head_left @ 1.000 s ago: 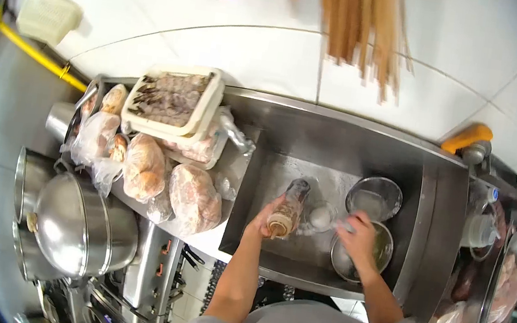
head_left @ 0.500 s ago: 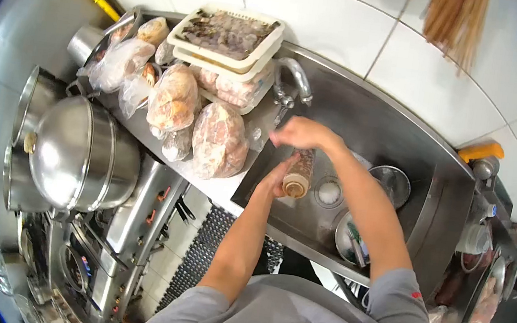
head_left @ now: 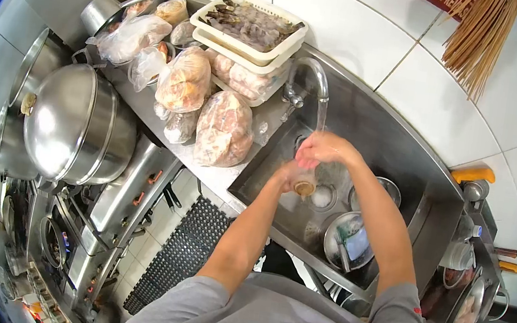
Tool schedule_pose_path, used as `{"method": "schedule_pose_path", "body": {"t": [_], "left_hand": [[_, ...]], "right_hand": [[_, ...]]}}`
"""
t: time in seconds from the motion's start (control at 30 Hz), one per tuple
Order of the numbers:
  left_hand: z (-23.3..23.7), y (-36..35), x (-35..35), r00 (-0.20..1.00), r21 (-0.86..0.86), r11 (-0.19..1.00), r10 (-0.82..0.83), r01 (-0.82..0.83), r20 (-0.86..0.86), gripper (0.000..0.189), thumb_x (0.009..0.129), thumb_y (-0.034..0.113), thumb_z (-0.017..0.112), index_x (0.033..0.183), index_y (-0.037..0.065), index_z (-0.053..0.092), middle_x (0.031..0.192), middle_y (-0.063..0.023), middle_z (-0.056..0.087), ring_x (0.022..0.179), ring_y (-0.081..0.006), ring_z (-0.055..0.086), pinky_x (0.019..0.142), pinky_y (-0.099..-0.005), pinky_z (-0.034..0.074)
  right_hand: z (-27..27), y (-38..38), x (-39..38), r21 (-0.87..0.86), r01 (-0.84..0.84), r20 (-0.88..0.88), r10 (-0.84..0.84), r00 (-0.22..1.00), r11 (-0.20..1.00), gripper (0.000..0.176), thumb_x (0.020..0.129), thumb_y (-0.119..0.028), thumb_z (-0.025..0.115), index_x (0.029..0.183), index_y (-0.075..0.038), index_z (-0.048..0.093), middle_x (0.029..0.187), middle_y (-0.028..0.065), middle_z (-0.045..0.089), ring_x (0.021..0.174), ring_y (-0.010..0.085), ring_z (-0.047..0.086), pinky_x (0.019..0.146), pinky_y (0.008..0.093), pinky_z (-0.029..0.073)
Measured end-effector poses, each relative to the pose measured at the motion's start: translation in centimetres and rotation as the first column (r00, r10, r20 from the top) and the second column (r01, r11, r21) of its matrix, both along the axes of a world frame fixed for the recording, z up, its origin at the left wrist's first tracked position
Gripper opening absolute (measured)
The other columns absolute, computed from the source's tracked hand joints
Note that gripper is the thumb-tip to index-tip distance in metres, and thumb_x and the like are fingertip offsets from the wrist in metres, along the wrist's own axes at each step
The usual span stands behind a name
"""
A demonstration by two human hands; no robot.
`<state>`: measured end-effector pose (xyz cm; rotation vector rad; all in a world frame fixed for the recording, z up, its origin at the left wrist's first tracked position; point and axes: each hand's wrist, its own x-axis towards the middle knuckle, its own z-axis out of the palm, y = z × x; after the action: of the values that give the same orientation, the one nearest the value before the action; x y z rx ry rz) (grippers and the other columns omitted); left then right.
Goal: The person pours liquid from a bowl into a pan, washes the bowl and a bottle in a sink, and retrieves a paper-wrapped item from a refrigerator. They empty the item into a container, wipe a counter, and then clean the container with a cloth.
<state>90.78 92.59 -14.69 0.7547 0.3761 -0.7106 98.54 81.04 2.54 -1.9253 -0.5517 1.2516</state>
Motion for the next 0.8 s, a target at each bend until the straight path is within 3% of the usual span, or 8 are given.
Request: {"method": "schedule_pose_path", "body": {"t": [0.1, 0.3, 0.37, 0.43, 0.5, 0.6, 0.7, 0.8], "left_hand": [[2.1, -0.8, -0.4, 0.999, 0.178, 0.984, 0.035, -0.028, -0.039, 0.037, 0.087, 0.032, 0.064, 0.113, 0.008, 0.054, 0.094, -0.0058, 0.063, 0.082, -0.0185, 0.065, 0.067, -0.0343, 0.056], [2.9, -1.9, 0.5, 0.976, 0.534, 0.844, -0.148, 0.042, 0.157, 0.045, 0.081, 0.040, 0.066, 0.113, 0.009, 0.058, 0.109, -0.0100, 0.061, 0.096, -0.0213, 0.063, 0.078, -0.0382, 0.053], [4.0, -1.6, 0.7, 0.892, 0.820, 0.558, -0.425, 0.125, 0.154, 0.057, 0.078, 0.041, 0.066, 0.124, 0.012, 0.051, 0.118, -0.0108, 0.059, 0.108, -0.0255, 0.058, 0.089, -0.0410, 0.048], [5.7, -1.6, 1.0, 0.804, 0.941, 0.282, -0.595, 0.187, 0.019, 0.064, 0.075, 0.043, 0.064, 0.130, 0.014, 0.048, 0.126, -0.0102, 0.056, 0.118, -0.0274, 0.051, 0.098, -0.0418, 0.042], [8.5, -1.9, 1.3, 0.737, 0.953, 0.090, -0.657, 0.289, -0.162, 0.067, 0.073, 0.045, 0.063, 0.132, 0.017, 0.048, 0.133, -0.0080, 0.051, 0.126, -0.0269, 0.044, 0.106, -0.0407, 0.034], [6.1, -2.6, 1.5, 0.746, 0.997, -0.075, -0.662, 0.026, -0.070, 0.062, 0.062, 0.052, 0.067, 0.109, 0.011, 0.063, 0.115, -0.0091, 0.061, 0.110, -0.0244, 0.055, 0.092, -0.0391, 0.045], [6.5, -2.9, 2.1, 0.718, 0.992, -0.121, -0.688, 0.025, -0.102, 0.060, 0.062, 0.051, 0.067, 0.106, 0.011, 0.063, 0.113, -0.0091, 0.063, 0.109, -0.0242, 0.056, 0.090, -0.0384, 0.046], [8.9, -1.3, 2.8, 0.628, 0.980, -0.062, -0.760, 0.188, -0.168, 0.053, 0.071, 0.041, 0.066, 0.119, 0.020, 0.061, 0.117, -0.0101, 0.063, 0.110, -0.0298, 0.059, 0.091, -0.0390, 0.048]], "right_hand": [[1.3, 0.6, 0.0, -0.079, -0.088, 0.212, 0.103, 0.972, 0.993, 0.024, 0.089, -0.013, 0.051, 0.094, 0.003, 0.068, 0.087, 0.0123, 0.070, 0.077, 0.0185, 0.068, 0.070, 0.0294, 0.055], [1.7, 1.6, 0.2, -0.069, 0.059, 0.108, -0.051, 0.993, 0.996, 0.024, 0.090, -0.017, 0.055, 0.094, 0.003, 0.068, 0.087, 0.0133, 0.070, 0.075, 0.0176, 0.068, 0.067, 0.0289, 0.055], [1.7, 1.6, 0.3, -0.019, 0.046, 0.070, -0.045, 0.997, 0.999, 0.024, 0.090, -0.017, 0.057, 0.094, 0.004, 0.068, 0.087, 0.0139, 0.070, 0.075, 0.0178, 0.068, 0.069, 0.0288, 0.056], [2.0, 1.6, 0.2, 0.028, 0.046, 0.010, -0.046, 0.999, 0.999, 0.025, 0.091, -0.018, 0.058, 0.094, 0.005, 0.067, 0.087, 0.0143, 0.070, 0.074, 0.0179, 0.068, 0.069, 0.0287, 0.056], [3.2, 1.7, -0.2, 0.067, 0.057, -0.067, -0.053, 0.996, 0.996, 0.025, 0.091, -0.019, 0.058, 0.094, 0.005, 0.066, 0.085, 0.0146, 0.070, 0.072, 0.0179, 0.068, 0.067, 0.0287, 0.056], [4.2, 1.9, -0.5, 0.120, 0.106, -0.116, -0.092, 0.989, 0.987, 0.025, 0.090, -0.018, 0.058, 0.094, 0.005, 0.066, 0.085, 0.0154, 0.070, 0.071, 0.0183, 0.068, 0.068, 0.0288, 0.056], [3.8, 1.6, 0.1, 0.107, 0.107, -0.076, -0.099, 0.992, 0.989, 0.024, 0.090, -0.018, 0.058, 0.091, 0.005, 0.067, 0.082, 0.0143, 0.070, 0.069, 0.0180, 0.068, 0.066, 0.0286, 0.056], [3.1, 1.5, 0.8, -0.037, 0.073, 0.110, -0.068, 0.992, 0.997, 0.024, 0.090, -0.017, 0.057, 0.092, 0.005, 0.067, 0.084, 0.0142, 0.070, 0.073, 0.0185, 0.068, 0.068, 0.0289, 0.056]]}}
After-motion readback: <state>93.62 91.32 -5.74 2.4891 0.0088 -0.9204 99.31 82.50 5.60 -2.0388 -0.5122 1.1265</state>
